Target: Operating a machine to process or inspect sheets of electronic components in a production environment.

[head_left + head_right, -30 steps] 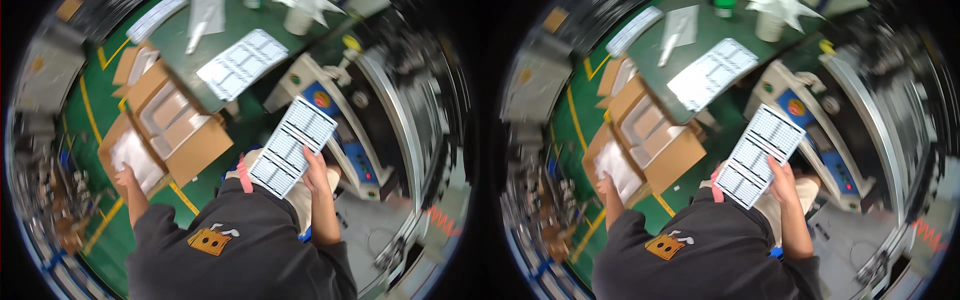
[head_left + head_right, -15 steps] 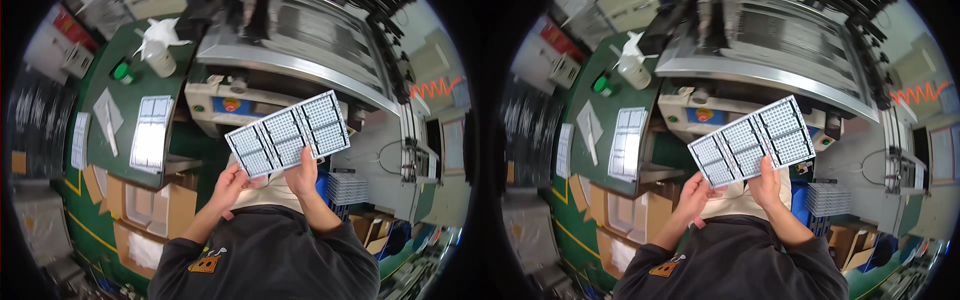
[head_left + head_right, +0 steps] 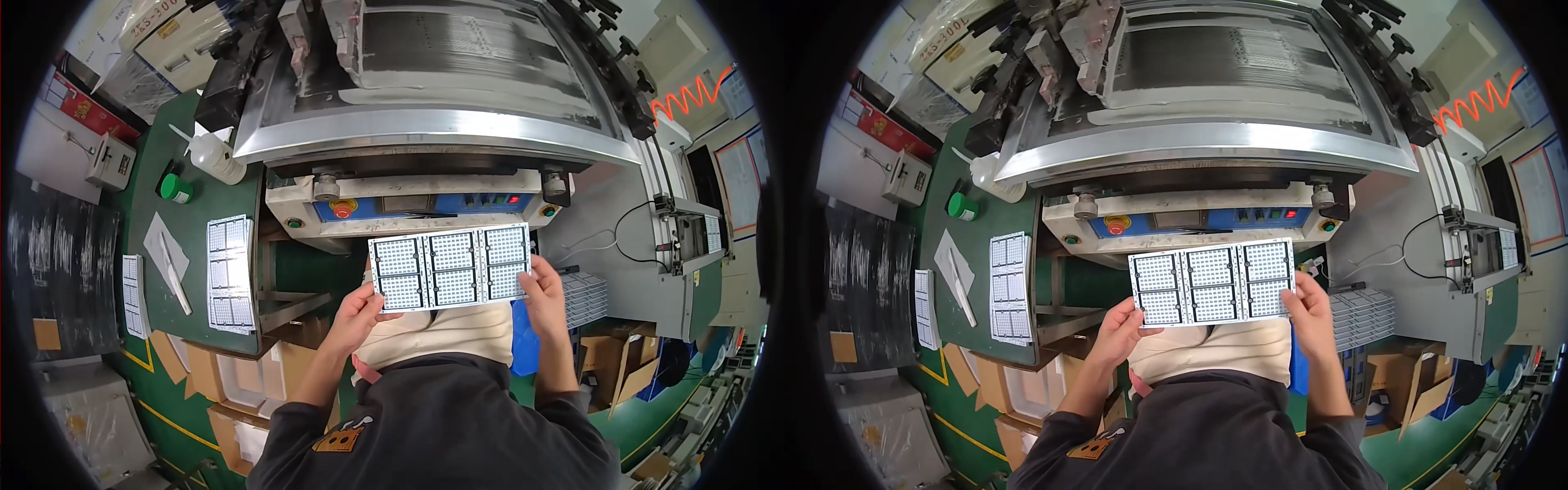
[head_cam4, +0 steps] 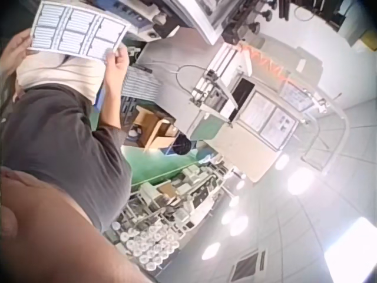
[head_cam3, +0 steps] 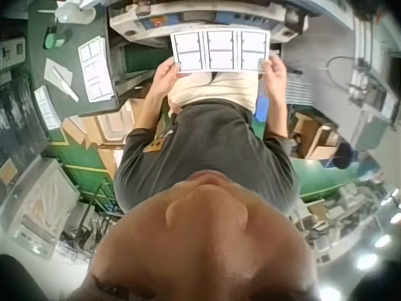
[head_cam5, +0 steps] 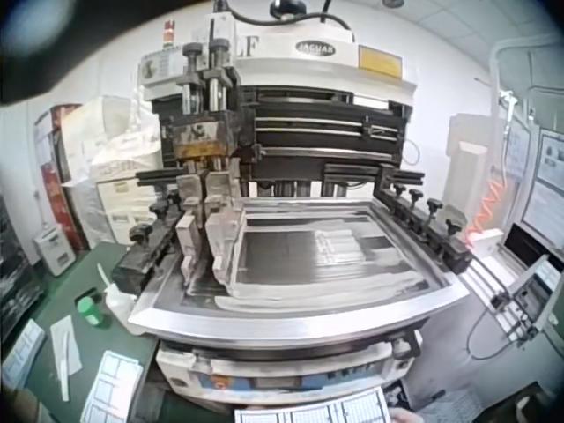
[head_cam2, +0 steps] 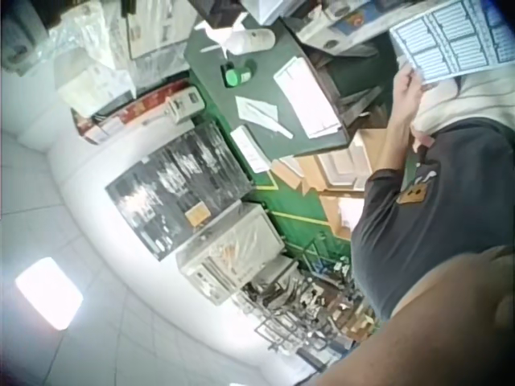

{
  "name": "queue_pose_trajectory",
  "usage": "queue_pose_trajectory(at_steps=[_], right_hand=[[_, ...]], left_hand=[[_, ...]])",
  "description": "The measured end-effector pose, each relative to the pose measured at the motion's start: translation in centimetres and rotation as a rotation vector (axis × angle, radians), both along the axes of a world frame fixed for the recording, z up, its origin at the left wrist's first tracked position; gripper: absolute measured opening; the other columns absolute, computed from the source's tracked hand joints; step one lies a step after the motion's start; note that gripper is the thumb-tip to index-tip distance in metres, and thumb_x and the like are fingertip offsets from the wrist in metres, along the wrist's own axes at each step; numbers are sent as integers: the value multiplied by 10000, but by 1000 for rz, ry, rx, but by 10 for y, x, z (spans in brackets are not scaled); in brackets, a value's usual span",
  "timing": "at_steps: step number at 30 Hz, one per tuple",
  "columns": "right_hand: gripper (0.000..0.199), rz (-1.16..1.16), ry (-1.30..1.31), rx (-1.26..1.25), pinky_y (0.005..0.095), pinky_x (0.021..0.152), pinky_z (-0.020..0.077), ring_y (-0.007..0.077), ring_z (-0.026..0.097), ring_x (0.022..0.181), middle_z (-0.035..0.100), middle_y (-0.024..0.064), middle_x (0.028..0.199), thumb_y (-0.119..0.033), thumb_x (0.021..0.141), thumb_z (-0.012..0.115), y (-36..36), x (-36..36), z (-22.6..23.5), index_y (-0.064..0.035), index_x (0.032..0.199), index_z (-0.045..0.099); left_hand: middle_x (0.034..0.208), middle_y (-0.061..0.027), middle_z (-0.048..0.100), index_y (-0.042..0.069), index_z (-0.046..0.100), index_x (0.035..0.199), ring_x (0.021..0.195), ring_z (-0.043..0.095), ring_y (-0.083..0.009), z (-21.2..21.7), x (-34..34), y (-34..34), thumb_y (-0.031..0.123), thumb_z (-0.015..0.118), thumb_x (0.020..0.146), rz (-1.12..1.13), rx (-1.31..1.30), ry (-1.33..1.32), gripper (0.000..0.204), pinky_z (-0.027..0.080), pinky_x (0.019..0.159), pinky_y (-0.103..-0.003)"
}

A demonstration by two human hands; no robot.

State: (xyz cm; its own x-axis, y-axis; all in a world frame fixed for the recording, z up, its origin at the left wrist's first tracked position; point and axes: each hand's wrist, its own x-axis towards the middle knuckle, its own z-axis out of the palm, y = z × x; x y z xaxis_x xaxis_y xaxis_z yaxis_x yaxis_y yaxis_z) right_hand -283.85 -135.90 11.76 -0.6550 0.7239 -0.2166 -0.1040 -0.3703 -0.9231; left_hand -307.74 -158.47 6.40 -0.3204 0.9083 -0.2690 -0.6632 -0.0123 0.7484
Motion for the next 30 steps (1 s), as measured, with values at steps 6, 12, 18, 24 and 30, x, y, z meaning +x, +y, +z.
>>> queue_pose_trajectory(at_steps=[6, 12, 18, 24, 30], right_hand=[[304, -102, -133, 637, 289, 884, 463, 175, 593, 1021, 637, 101, 1100, -55, 910, 551, 59, -23, 64, 10, 1207, 540], [349, 8, -620, 1431, 337, 921, 443, 299, 580, 1056, 618, 172, 1134, -181, 889, 629, 108, -73, 99, 7, 1178, 572], [542, -6, -891, 1617, 379, 952, 432, 303, 551, 1135, 596, 168, 1206, -422, 812, 705, 197, -120, 85, -42, 1185, 599], [698, 114, -576, 1724, 353, 990, 420, 283, 538, 1162, 573, 137, 1264, -495, 739, 750, 205, -176, 118, -69, 1259, 563], [783, 188, -735, 1724, 394, 1015, 405, 305, 513, 1191, 563, 152, 1269, -524, 673, 791, 204, -210, 144, -69, 1266, 557]], left_hand=[[1179, -87, 601, -4, 487, 1271, 1067, 604, -188, -13, -5, -19, 108, 426, 987, 43, 3, -78, 312, 513, 926, -363], [1167, -108, 606, -28, 502, 1253, 1070, 597, -183, -7, 18, -21, 134, 443, 985, -15, -58, -26, 318, 511, 907, -345], [1143, -75, 614, -44, 501, 1250, 1060, 585, -157, 0, 45, -6, 161, 438, 996, -154, -96, 36, 332, 483, 930, -318], [1110, -54, 610, -28, 527, 1211, 1027, 580, -125, -9, 57, -12, 154, 428, 1002, -147, -30, -64, 294, 502, 914, -301], [1146, -80, 615, -38, 506, 1246, 1029, 594, -141, -14, 50, -31, 170, 424, 1002, -104, -61, -4, 331, 494, 906, -300]])
